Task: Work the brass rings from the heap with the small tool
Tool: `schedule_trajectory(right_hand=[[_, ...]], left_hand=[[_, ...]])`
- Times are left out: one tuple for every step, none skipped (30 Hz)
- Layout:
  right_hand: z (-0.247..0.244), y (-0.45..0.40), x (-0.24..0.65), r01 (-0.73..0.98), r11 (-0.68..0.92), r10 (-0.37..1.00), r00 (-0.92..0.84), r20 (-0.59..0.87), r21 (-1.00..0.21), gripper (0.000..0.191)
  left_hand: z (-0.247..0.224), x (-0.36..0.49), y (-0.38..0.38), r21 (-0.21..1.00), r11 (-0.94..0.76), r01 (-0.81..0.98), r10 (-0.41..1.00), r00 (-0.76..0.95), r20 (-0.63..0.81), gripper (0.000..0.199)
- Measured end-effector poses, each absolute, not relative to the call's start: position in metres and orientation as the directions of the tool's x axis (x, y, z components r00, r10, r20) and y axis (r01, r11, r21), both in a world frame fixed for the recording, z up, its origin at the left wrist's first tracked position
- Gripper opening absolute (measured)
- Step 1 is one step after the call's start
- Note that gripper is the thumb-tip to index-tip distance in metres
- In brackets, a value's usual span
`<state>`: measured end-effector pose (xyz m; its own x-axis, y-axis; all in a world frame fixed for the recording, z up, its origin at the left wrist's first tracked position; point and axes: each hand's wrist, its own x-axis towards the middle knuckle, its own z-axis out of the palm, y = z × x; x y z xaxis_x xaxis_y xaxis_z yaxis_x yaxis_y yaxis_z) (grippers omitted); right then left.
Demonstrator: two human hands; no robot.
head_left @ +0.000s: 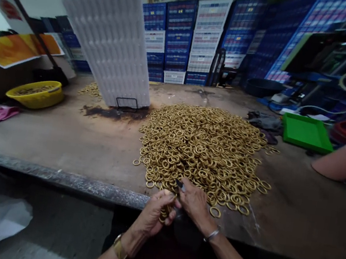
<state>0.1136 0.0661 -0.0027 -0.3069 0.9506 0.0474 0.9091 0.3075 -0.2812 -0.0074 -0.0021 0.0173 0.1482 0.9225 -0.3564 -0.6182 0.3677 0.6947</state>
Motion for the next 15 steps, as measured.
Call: schedule_trajectory(right_hand=[[-0.004,0.067,0.114,0.909,0.314,0.949,-0.311,0.054,-0.276,0.013],[-0.007,0.069,0.115,0.904,0.325,0.945,-0.322,0.06,-0.278,0.013],[-0.01,0.07,0.117,0.896,0.336,0.941,-0.331,0.068,-0.29,0.014],[-0.013,0.071,0.119,0.883,0.353,0.935,-0.345,0.081,-0.311,0.015],[-0.016,0.072,0.122,0.865,0.369,0.929,-0.356,0.101,-0.34,0.017],[-0.019,0.073,0.124,0.844,0.383,0.923,-0.363,0.126,-0.375,0.019],[-0.021,0.075,0.127,0.823,0.387,0.922,-0.359,0.147,-0.416,0.02],[-0.023,0.076,0.13,0.798,0.381,0.924,-0.349,0.157,-0.467,0.021],[-0.023,0.077,0.132,0.766,0.368,0.928,-0.338,0.157,-0.527,0.021],[-0.022,0.078,0.134,0.727,0.347,0.934,-0.328,0.144,-0.592,0.023],[-0.019,0.078,0.136,0.679,0.323,0.938,-0.323,0.127,-0.659,0.024],[-0.016,0.078,0.138,0.625,0.299,0.94,-0.322,0.111,-0.722,0.025],[-0.012,0.077,0.139,0.569,0.272,0.943,-0.32,0.096,-0.776,0.026],[-0.007,0.075,0.14,0.515,0.245,0.945,-0.315,0.085,-0.821,0.026],[-0.002,0.072,0.141,0.465,0.214,0.95,-0.302,0.073,-0.859,0.025]], left_hand=[[0.018,-0.007,-0.002,0.69,0.363,-0.626,0.924,0.146,-0.354,0.023],[0.019,-0.006,-0.001,0.685,0.361,-0.633,0.925,0.146,-0.352,0.023],[0.019,-0.006,0.0,0.677,0.362,-0.641,0.924,0.152,-0.35,0.023],[0.019,-0.005,0.001,0.666,0.368,-0.649,0.922,0.163,-0.35,0.024],[0.018,-0.006,0.002,0.652,0.376,-0.658,0.919,0.177,-0.352,0.024],[0.017,-0.006,0.003,0.635,0.389,-0.668,0.914,0.195,-0.355,0.025],[0.016,-0.007,0.004,0.614,0.403,-0.679,0.909,0.215,-0.358,0.025],[0.015,-0.008,0.005,0.589,0.415,-0.693,0.903,0.234,-0.36,0.026],[0.013,-0.009,0.006,0.559,0.427,-0.711,0.897,0.255,-0.361,0.025],[0.012,-0.01,0.007,0.522,0.439,-0.731,0.89,0.276,-0.362,0.024],[0.01,-0.011,0.008,0.481,0.451,-0.752,0.883,0.295,-0.365,0.022],[0.009,-0.012,0.009,0.442,0.459,-0.771,0.876,0.308,-0.371,0.021],[0.009,-0.012,0.01,0.41,0.463,-0.786,0.869,0.313,-0.382,0.02],[0.008,-0.012,0.01,0.388,0.464,-0.796,0.864,0.31,-0.396,0.019],[0.008,-0.012,0.011,0.38,0.462,-0.801,0.861,0.303,-0.409,0.019]])
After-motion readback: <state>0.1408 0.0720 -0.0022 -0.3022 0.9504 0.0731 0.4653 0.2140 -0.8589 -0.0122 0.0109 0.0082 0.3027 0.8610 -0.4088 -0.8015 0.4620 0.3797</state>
